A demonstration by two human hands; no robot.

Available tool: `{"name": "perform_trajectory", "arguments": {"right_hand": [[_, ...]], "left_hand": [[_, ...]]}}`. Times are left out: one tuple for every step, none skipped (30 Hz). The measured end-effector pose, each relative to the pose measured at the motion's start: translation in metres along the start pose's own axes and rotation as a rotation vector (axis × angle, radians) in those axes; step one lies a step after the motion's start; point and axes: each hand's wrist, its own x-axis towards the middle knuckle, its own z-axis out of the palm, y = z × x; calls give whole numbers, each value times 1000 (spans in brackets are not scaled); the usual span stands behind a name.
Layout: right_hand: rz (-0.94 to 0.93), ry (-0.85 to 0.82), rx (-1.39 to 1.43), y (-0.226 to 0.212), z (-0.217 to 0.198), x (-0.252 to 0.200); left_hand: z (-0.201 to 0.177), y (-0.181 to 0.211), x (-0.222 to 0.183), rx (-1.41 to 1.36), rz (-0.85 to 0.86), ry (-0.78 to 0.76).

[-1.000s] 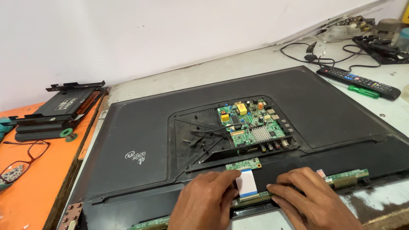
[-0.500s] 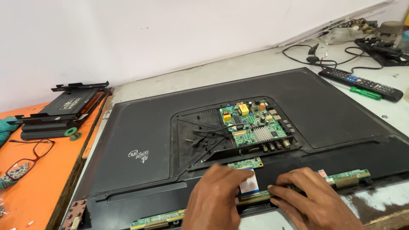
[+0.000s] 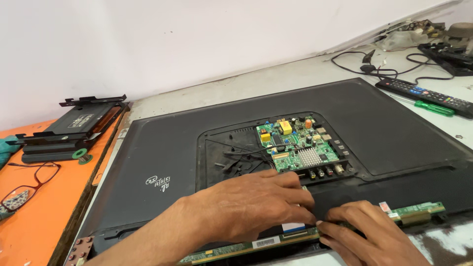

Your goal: The person works on the back of a television, handling a ribbon cable and connecting it to a green circuit board by hand.

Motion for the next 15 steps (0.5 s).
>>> {"name": "perform_trajectory", "arguments": {"right_hand": [[-18,-4,-6,2,2,-1],[-35,-8,-13,3,3,-1],[-32,-15,-13,5,4,-2],[-29,-21,-14,6,5,-2],[-25,-28,-16,7,5,-2],[-31,-30,-16,8,6,-2],[-36,-35,-15,9,6,-2],[-41,-40,-15,9,6,-3],[-37,-44,-7,10,7,-3],[-32,-48,0,11,6,-4],[-29,-51,6,12,7,-5],[-48,-57,4,13,8,-5],[-68,-62,3,15,9,-5],[-87,-67,1,16,10,-5],[-98,-59,0,18,10,-6]], "left_hand": [[0,-1,1,-9,21,-4],[1,-3,1,-7,8,-36],[2,-4,1,-7,-4,-68],[3,-6,1,-6,-16,-100],[3,-8,1,0,-8,-90],[4,-10,0,6,-1,-81],[5,-12,-1,10,6,-70],[6,-14,-1,2,15,-56],[6,-15,-2,-7,22,-44],[8,-16,-2,-15,30,-31],[8,-17,-3,-14,27,-27],[8,-17,-3,-12,24,-24],[9,-17,-3,-10,20,-21],[9,-17,-4,-6,20,-26],[10,-17,-4,0,19,-30]]}}
